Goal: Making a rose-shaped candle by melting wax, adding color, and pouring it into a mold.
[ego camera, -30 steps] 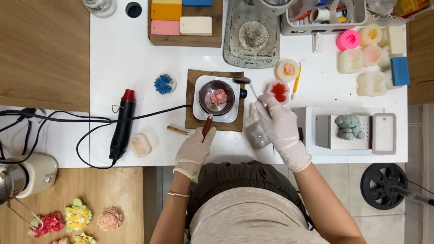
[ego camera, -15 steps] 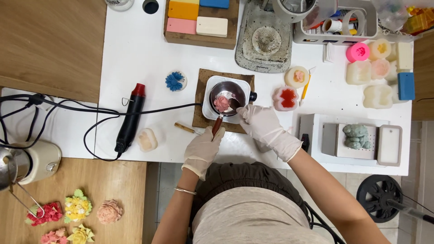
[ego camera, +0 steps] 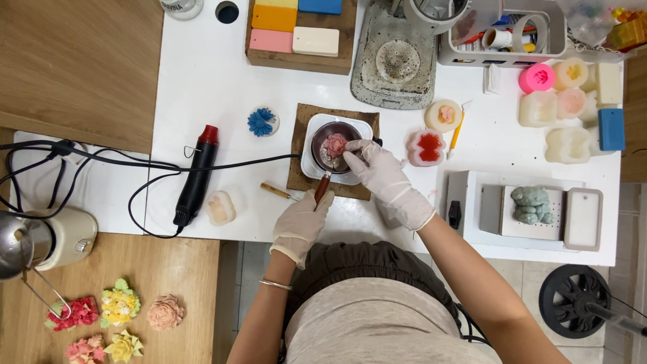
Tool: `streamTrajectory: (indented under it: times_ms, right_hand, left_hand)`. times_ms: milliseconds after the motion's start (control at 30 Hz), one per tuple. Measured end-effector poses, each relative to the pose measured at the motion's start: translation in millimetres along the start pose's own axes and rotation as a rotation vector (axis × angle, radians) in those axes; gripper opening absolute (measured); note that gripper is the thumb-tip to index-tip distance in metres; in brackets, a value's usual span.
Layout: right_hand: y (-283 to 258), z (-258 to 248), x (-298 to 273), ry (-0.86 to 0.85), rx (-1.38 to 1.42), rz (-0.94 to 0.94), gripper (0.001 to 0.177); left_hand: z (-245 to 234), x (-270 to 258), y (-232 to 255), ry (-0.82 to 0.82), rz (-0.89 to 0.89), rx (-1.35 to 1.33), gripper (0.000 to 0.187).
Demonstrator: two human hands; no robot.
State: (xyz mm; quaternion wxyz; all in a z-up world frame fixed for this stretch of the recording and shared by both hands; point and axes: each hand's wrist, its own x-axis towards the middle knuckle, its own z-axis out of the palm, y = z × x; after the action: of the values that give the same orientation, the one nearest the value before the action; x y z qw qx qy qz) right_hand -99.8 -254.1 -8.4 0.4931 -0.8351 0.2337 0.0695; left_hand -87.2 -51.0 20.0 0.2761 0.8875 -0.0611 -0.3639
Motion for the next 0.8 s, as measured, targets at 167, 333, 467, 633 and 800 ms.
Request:
streamTrajectory:
  times_ms: [167, 333, 467, 633, 800]
  right_hand:
    - [-13, -18, -15, 0.189, -0.160, -0.349, 0.018]
    - [-13, -22, -3, 0.211, -0.417, -0.635, 0.023]
    - [-4, -17, -4, 0.094, -0.534, -0.746, 0.022]
    - [10, -32, -12, 0.125, -0.398, -0.563, 0.037]
    - [47, -54, -7, 0.304, 0.518, -0.077, 0.041]
  left_hand:
    - [-2, -4, 0, 0.020, 0.003, 0.007, 0.055]
    - [6, -2, -6, 0.078, 0.067, -0.047, 0.053]
    - [10, 2, -12, 0.062, 0.032, 0.032, 0.053]
    - [-1, -8, 8, 0.050, -0.020, 0.012, 0.055]
    - [5, -9, -1, 0.213, 0.109, -0.030, 0.060]
